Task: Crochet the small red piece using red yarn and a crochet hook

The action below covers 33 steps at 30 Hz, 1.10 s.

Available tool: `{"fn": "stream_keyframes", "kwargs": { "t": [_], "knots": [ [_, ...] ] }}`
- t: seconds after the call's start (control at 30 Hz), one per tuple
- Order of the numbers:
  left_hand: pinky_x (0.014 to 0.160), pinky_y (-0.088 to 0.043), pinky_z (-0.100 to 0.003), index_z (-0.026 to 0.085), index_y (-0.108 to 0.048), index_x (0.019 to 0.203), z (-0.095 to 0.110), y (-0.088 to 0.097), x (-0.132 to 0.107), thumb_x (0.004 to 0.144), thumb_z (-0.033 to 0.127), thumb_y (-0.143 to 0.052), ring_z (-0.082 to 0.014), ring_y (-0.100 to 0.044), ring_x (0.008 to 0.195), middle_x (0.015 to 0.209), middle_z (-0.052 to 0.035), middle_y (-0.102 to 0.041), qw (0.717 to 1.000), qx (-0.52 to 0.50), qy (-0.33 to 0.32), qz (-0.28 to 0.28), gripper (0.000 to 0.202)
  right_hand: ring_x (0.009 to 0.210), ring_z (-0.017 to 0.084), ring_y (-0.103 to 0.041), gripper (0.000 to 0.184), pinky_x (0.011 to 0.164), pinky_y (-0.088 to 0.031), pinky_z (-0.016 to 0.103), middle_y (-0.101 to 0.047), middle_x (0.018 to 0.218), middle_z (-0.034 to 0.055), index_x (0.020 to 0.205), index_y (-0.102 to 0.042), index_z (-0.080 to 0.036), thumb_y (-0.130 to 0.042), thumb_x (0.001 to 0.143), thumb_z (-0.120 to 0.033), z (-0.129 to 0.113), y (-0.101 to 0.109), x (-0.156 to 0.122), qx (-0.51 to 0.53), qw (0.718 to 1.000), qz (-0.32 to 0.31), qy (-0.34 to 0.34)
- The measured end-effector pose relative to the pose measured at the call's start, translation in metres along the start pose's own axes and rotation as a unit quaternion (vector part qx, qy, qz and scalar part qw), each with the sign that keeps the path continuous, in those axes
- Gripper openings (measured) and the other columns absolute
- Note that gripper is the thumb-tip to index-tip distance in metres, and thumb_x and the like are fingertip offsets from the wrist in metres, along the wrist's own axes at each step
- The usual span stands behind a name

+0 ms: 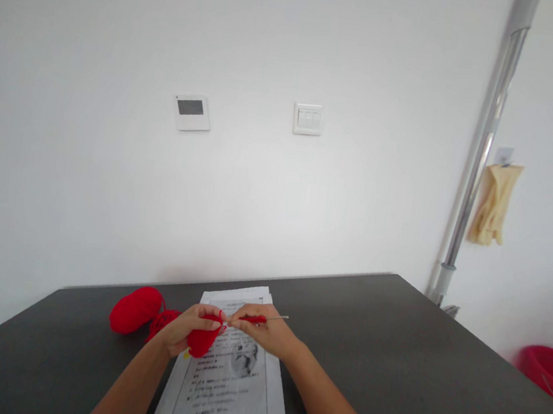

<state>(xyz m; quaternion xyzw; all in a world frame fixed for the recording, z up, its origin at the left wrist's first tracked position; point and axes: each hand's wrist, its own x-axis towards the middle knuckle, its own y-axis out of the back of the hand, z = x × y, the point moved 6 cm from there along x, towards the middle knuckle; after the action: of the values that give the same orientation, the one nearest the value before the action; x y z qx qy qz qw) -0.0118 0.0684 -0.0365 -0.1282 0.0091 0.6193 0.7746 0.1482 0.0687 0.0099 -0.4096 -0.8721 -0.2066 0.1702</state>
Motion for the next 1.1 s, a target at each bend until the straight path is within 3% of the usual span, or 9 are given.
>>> {"fn": "stream_keyframes", "kwargs": {
  "t": [0.1, 0.33, 0.53, 0.83, 1.1],
  "knots": [
    [0.045, -0.034, -0.02, 0.01, -0.067, 0.069, 0.0, 0.002, -0.001, 0.047, 0.02, -0.08, -0.0101, -0.053, 0.045, 0.057, -0.0038, -0.065, 1.0, 0.009, 0.006, -0.019, 0.028, 0.085, 0.019, -0.065, 0.021, 0.079, -0.05, 0.031, -0.071, 0.09, 0.0081, 0.088, -0.071, -0.015, -0.063, 0.079, -0.032, -0.002, -0.002, -0.001, -0.015, 1.0, -0.021, 0.007],
    [0.049, -0.035, -0.02, 0.009, -0.068, 0.07, -0.002, 0.001, -0.003, 0.049, 0.017, -0.079, -0.0109, -0.056, 0.05, 0.061, -0.006, -0.067, 0.999, 0.011, 0.016, -0.05, 0.025, 0.076, 0.02, -0.068, 0.025, 0.077, -0.053, 0.037, -0.071, 0.074, 0.0069, 0.08, -0.069, -0.012, -0.068, 0.074, -0.036, 0.008, -0.007, 0.001, 0.175, 0.982, -0.013, -0.073],
    [0.051, -0.038, -0.022, 0.01, -0.067, 0.07, 0.001, 0.001, -0.004, 0.048, 0.018, -0.08, -0.0134, -0.058, 0.053, 0.06, -0.007, -0.067, 0.999, -0.014, 0.008, -0.039, 0.026, 0.074, 0.02, -0.068, 0.026, 0.078, -0.053, 0.038, -0.07, 0.072, 0.0067, 0.078, -0.07, -0.011, -0.071, 0.07, -0.036, 0.008, -0.007, 0.002, 0.163, 0.983, 0.034, -0.071],
    [0.05, -0.035, -0.021, 0.009, -0.067, 0.068, 0.002, 0.001, -0.005, 0.048, 0.018, -0.079, -0.0123, -0.057, 0.052, 0.062, -0.0075, -0.068, 0.999, 0.001, -0.007, -0.041, 0.025, 0.074, 0.021, -0.069, 0.025, 0.075, -0.053, 0.037, -0.072, 0.076, 0.0087, 0.075, -0.066, -0.011, -0.07, 0.072, -0.035, 0.013, -0.009, 0.002, 0.237, 0.968, 0.01, -0.084],
    [0.046, -0.033, -0.02, 0.011, -0.066, 0.065, 0.002, -0.006, -0.001, 0.047, 0.02, -0.081, -0.0097, -0.053, 0.046, 0.055, -0.004, -0.065, 0.998, -0.04, -0.026, -0.034, 0.025, 0.069, 0.019, -0.069, 0.022, 0.071, -0.053, 0.032, -0.071, 0.075, 0.0076, 0.075, -0.063, -0.012, -0.07, 0.073, -0.033, 0.018, -0.012, 0.0, 0.345, 0.931, 0.081, -0.087]
  ]
}}
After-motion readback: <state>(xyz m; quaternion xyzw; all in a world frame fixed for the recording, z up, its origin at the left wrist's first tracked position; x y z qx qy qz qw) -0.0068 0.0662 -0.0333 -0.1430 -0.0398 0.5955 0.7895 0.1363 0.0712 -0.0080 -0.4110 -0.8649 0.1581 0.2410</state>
